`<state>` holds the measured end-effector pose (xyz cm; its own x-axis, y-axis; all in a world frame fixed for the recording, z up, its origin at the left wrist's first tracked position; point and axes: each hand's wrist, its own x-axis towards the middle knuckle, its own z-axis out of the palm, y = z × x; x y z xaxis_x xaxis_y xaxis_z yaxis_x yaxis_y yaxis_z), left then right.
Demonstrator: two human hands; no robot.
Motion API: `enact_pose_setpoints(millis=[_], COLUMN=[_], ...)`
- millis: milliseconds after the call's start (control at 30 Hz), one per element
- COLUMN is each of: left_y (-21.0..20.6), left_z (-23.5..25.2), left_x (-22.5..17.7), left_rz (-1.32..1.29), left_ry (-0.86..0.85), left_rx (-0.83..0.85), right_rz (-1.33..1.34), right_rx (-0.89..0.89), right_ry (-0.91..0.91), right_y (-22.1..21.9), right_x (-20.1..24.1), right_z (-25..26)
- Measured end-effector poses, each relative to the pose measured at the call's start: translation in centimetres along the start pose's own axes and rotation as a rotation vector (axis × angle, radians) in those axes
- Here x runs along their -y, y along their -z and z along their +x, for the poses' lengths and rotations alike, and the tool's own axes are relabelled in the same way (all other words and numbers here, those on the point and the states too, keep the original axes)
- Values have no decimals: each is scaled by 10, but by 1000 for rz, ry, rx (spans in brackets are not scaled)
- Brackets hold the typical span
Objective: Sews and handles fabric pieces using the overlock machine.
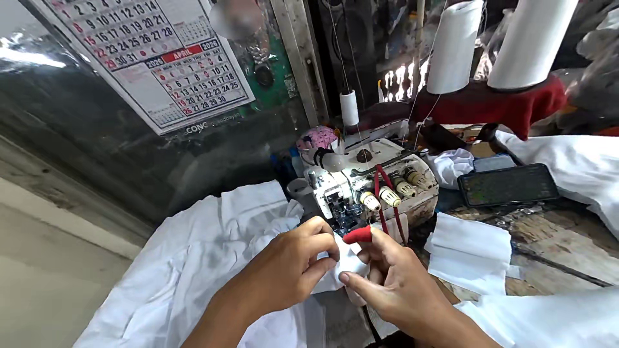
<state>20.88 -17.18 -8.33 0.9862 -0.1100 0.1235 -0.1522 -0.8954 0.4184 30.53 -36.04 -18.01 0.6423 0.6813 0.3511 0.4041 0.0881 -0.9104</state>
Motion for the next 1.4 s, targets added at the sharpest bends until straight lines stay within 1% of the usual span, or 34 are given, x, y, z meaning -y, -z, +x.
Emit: enact_pose_setpoints(millis=[33,100,200,267,333,400,467,533,600,700,767,900,967,1033,1100,1167,1233,1267,1300,1333,1367,1400], left_y=[-2,-8,-14,-12,-8,-4,-3,-2,-2,-3,-2,3,11,18,24,30,34,34,33,31,29,27], left_z=[-1,0,1,1,3,4,4,6,8,9,10,15,17,18,24,33,39,39,37,34,31,29], left_x=[16,31,33,32,31,29,26,26,28,27,25,18,12,6,1,-7,-17,-19,-17,-9,2,12], left_rz=[52,98,209,219,184,77,-21,-68,-112,-202,-197,-35,-42,-122,-126,-25,193,311,401,433,405,313], left_ry=[-76,-142,-124,-114,-137,-136,-84,-52,-31,19,22,-66,-63,18,64,65,35,1,-54,-110,-157,-179], left_rx=[-2,-7,19,11,-17,-25,-12,-14,-45,-62,-31,4,72,175,289,396,472,457,398,322,257,227], right_rz=[25,36,-19,-70,-96,-94,-73,-46,-32,-79,-116,-147,-152,-172,-207,-222,-222,-202,-180,-154,-118,-90], right_rx=[13,29,65,71,41,22,49,92,136,151,140,111,112,113,135,179,203,195,175,150,87,3], right_ry=[4,-2,-31,1,63,52,4,-10,-1,44,74,109,122,143,180,240,264,249,217,173,141,115], right_y=[0,-2,0,1,-1,0,2,2,1,-1,0,1,1,2,1,0,-1,0,1,5,8,10], right_x=[-1,-1,12,12,3,1,3,3,3,2,2,2,2,5,10,12,8,4,-2,-8,-13,-19], right_z=[2,3,0,-2,0,4,8,11,11,10,8,5,5,2,-1,-1,-1,-1,-3,-7,-11,-14])
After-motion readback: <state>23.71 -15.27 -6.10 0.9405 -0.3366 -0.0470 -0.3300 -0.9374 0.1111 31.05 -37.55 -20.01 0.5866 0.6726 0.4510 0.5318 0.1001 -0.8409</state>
